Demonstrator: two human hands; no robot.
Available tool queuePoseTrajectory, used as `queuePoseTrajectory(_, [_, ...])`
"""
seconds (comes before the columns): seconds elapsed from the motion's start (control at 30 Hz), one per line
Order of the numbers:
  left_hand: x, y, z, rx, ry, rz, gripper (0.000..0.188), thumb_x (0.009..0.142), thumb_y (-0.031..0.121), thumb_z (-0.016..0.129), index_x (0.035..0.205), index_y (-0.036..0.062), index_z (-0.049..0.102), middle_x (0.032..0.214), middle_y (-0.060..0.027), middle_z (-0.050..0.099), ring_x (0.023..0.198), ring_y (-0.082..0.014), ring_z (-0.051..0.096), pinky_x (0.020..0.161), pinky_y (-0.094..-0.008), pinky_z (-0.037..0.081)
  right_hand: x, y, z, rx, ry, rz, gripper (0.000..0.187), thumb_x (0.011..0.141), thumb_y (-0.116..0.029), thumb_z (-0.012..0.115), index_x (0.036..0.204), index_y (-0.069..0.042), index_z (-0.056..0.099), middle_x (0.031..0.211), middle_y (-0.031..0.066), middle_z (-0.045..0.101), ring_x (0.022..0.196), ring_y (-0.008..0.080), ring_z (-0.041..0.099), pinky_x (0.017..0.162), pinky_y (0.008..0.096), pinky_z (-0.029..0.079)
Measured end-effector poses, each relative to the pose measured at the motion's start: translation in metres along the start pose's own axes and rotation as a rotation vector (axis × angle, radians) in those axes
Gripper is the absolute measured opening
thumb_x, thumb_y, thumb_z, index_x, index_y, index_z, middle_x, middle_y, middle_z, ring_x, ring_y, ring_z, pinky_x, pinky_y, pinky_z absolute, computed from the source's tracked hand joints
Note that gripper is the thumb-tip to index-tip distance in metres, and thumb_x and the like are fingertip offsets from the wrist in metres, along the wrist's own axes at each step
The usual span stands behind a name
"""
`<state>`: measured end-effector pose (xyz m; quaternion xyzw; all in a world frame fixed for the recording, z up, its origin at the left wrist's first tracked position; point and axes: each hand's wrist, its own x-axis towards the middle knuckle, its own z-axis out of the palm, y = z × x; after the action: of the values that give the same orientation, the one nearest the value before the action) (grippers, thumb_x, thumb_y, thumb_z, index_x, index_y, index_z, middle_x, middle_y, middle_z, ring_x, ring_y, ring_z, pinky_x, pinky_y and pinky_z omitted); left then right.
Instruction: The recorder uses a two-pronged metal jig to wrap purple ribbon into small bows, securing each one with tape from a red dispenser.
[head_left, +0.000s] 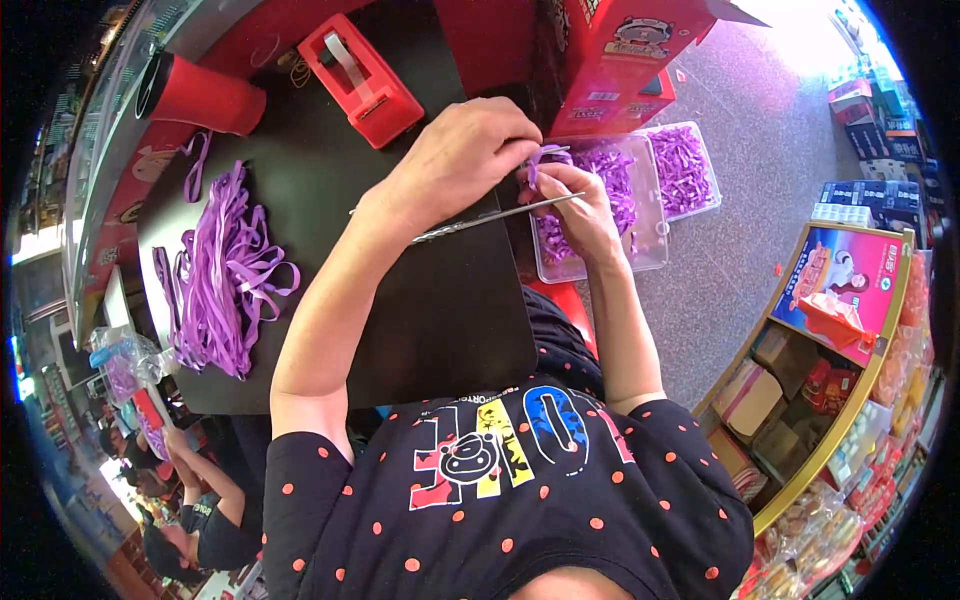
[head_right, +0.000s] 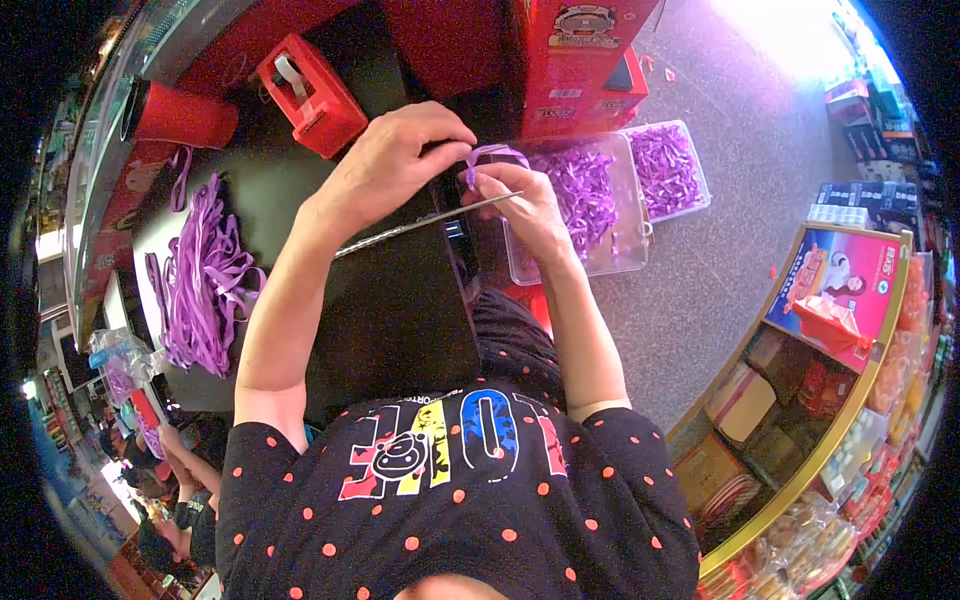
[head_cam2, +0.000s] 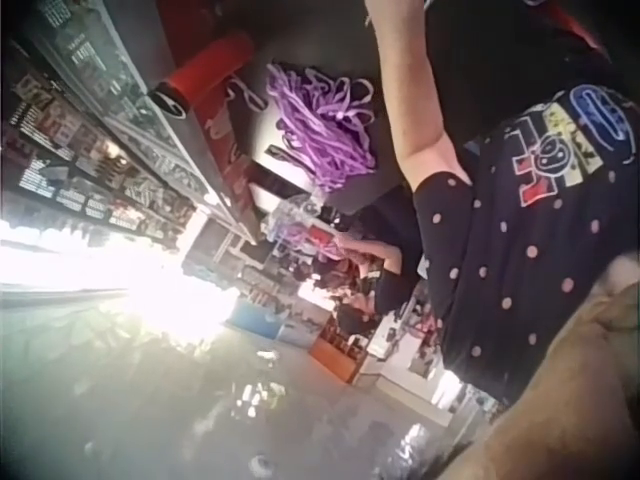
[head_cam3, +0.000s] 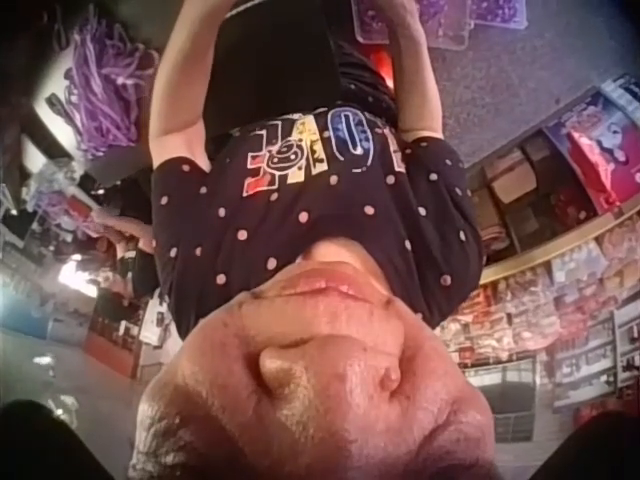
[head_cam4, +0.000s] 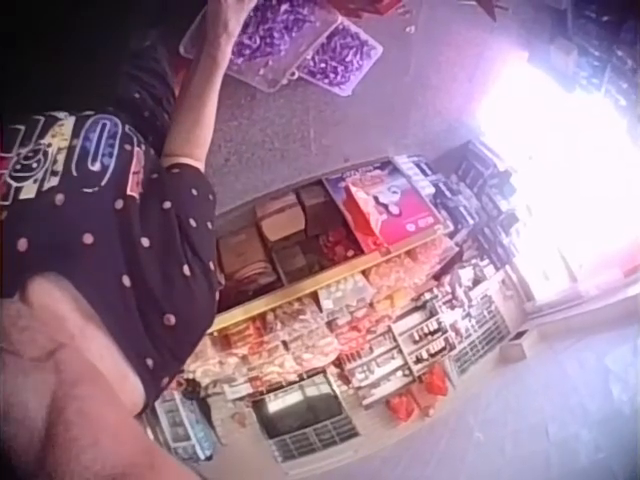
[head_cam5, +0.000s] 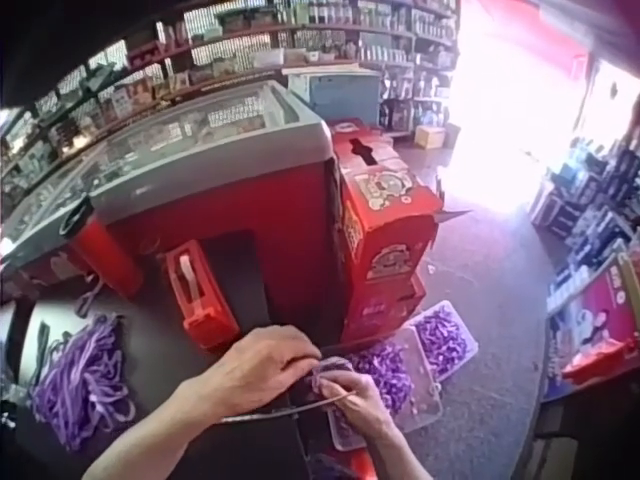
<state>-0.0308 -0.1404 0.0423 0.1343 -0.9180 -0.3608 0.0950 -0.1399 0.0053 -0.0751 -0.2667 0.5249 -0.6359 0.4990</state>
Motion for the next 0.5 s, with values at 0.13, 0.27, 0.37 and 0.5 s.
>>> queuePoseTrajectory(0.13, [-0.002,-0.001,0.005,0.107,-0.039,0.033,0.017,0.082,0.015,0.063,0.09,0.0005,0.066,0.094,-0.0126,0.063,0.092,-0.0281,0.06,0.082,-0.0346,0.047,-0.002,-0.004,0.001,0.019,-0.01,-0.02,0.028,0.092,-0.024,0.058,0.105,0.0,0.065,0.084,0.0054,0.067,0.076,0.0112,0.062,0.066,0.0239,0.048])
queuePoseTrajectory(0.27, [-0.01,-0.004,0.007,0.173,0.08,0.021,0.017,0.08,0.016,0.065,0.089,0.0017,0.068,0.098,-0.0111,0.064,0.096,-0.0275,0.058,0.086,-0.0357,0.045,-0.006,-0.016,0.011,0.153,0.006,-0.014,0.024,0.093,-0.019,0.057,0.103,0.001,0.064,0.085,0.0069,0.067,0.08,0.0121,0.063,0.07,0.0242,0.049])
queuePoseTrajectory(0.37, [-0.014,-0.004,0.011,0.223,0.119,0.029,0.017,0.08,0.016,0.066,0.089,0.0019,0.068,0.1,-0.0109,0.064,0.098,-0.0282,0.057,0.087,-0.0367,0.044,-0.003,-0.012,0.001,-0.071,0.081,-0.089,0.023,0.092,-0.015,0.057,0.106,0.002,0.063,0.088,0.0068,0.067,0.081,0.0114,0.062,0.073,0.0245,0.05])
queuePoseTrajectory(0.5, [-0.019,-0.006,0.017,0.23,0.164,-0.008,0.016,0.08,0.015,0.065,0.088,0.0014,0.068,0.1,-0.0113,0.064,0.098,-0.0288,0.057,0.088,-0.0365,0.044,0.008,-0.019,0.0,-0.235,0.073,-0.205,0.028,0.087,-0.013,0.063,0.111,0.001,0.062,0.097,0.007,0.067,0.087,0.0088,0.058,0.078,0.0238,0.047])
